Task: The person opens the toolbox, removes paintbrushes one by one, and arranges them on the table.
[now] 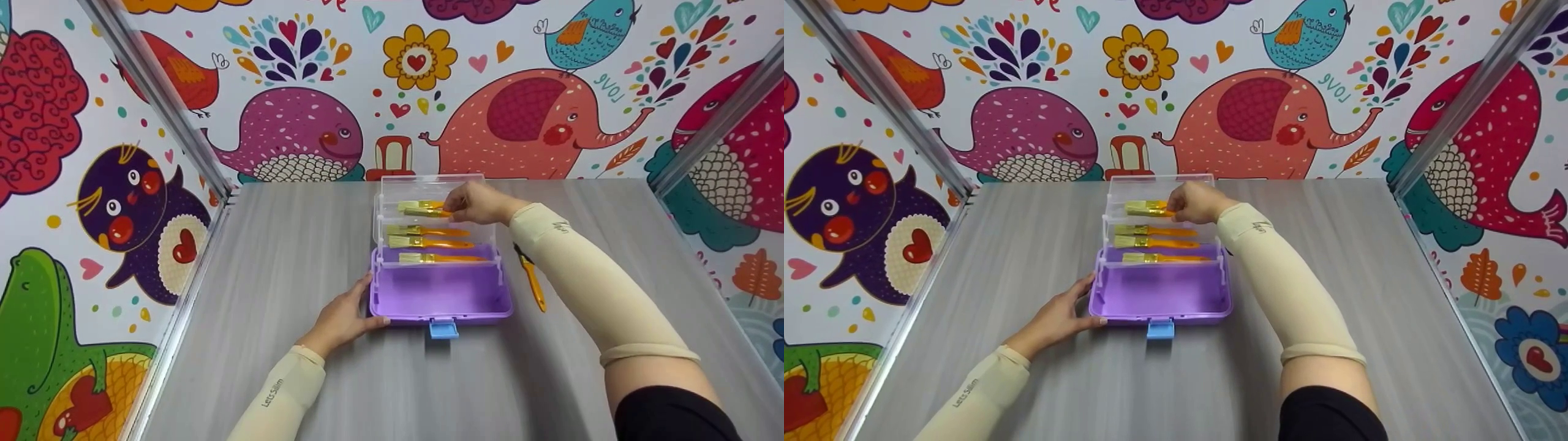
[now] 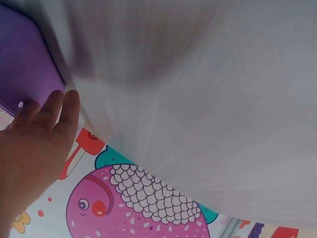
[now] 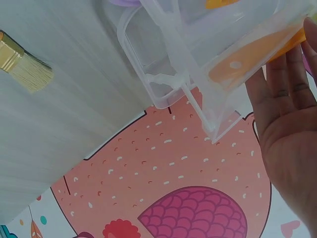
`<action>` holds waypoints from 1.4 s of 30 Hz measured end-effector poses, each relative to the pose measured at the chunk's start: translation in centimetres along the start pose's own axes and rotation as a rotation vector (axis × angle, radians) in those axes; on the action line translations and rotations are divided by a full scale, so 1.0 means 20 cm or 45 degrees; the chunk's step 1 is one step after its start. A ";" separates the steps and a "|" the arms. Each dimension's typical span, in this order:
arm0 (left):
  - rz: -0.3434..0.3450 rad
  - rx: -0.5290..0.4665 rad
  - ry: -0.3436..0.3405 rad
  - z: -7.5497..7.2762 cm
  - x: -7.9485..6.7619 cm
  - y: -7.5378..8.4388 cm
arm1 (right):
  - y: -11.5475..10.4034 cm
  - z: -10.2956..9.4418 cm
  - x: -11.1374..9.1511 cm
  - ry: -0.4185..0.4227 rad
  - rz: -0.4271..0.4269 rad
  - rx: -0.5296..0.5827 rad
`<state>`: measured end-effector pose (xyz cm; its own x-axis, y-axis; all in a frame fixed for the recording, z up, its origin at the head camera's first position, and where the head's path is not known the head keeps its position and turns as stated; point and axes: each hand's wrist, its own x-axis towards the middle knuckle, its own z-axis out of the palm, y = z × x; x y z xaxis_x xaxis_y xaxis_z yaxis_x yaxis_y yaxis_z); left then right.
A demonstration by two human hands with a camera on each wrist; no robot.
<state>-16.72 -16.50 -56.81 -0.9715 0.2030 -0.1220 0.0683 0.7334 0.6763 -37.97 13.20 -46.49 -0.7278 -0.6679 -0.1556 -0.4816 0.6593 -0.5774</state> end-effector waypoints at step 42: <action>-0.022 -0.009 0.004 0.00 0.00 0.00 | 0.06 -0.14 -0.16 0.387 0.024 -0.076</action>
<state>-16.76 -16.45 -56.82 -0.9732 0.1885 -0.1317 0.0499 0.7321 0.6794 -37.51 17.03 -44.46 -0.8453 -0.5274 0.0859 -0.4877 0.6959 -0.5271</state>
